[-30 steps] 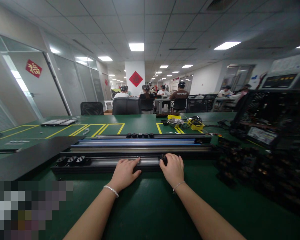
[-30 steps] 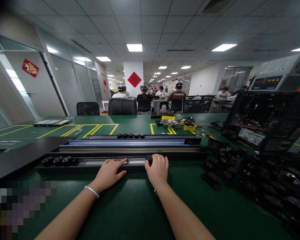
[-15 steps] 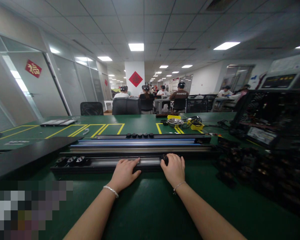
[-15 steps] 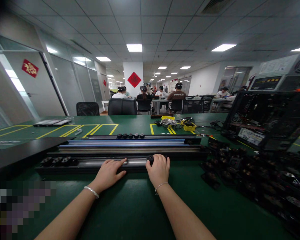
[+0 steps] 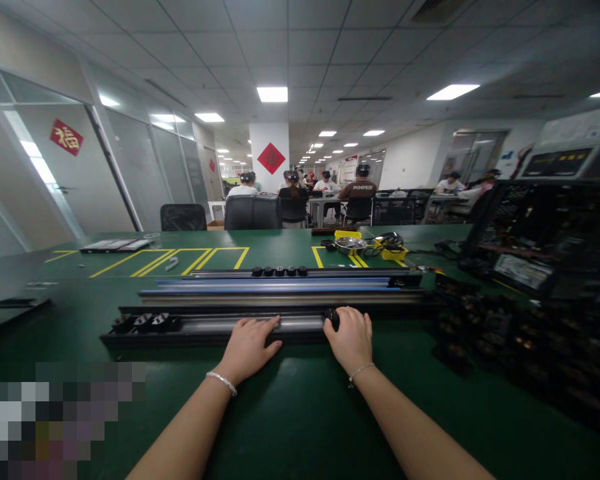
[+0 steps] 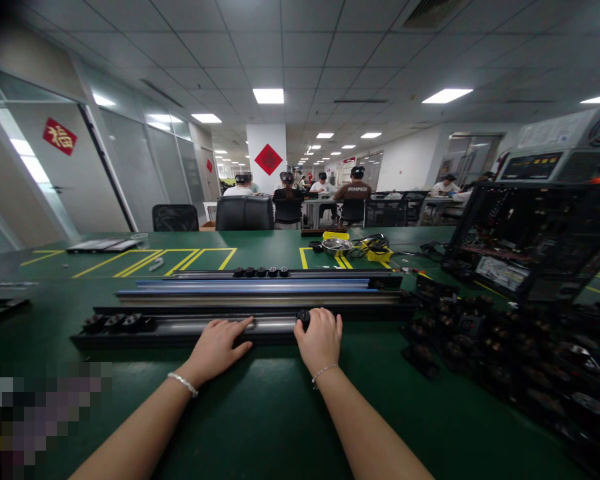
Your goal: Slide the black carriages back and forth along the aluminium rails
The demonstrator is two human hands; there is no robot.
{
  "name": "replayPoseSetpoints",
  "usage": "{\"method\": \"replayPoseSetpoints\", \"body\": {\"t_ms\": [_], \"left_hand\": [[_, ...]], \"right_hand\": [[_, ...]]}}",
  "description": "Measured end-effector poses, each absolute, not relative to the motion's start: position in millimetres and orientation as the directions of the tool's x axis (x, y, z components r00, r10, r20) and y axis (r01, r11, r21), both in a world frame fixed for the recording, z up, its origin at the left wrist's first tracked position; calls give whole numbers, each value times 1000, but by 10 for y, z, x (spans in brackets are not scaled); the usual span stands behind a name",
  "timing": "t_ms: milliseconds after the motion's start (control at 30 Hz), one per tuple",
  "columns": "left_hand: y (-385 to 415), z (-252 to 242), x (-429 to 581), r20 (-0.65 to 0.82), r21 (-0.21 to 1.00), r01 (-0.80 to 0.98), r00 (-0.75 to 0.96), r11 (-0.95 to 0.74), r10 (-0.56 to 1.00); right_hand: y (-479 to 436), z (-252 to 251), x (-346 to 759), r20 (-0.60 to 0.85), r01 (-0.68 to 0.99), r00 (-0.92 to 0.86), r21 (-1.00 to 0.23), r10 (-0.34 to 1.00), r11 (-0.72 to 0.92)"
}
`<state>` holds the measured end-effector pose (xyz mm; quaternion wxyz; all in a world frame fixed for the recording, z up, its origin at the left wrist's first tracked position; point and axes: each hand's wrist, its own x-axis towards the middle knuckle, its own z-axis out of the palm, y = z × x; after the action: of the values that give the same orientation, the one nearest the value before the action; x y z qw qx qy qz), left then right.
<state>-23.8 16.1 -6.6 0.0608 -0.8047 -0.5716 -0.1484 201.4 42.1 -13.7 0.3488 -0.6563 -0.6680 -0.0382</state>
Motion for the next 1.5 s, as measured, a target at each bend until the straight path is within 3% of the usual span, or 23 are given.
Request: {"method": "replayPoseSetpoints", "body": {"t_ms": [967,1500], "left_hand": [[156,-60,-239,311,71,938,302,-339,901],[150,-47,-229,309,71,937,306,-343,900]], "right_hand": [[504,-201,2186,575,910,122,-390,809,140],[499,-173,2234,499,891,181,-447,848,73]]}}
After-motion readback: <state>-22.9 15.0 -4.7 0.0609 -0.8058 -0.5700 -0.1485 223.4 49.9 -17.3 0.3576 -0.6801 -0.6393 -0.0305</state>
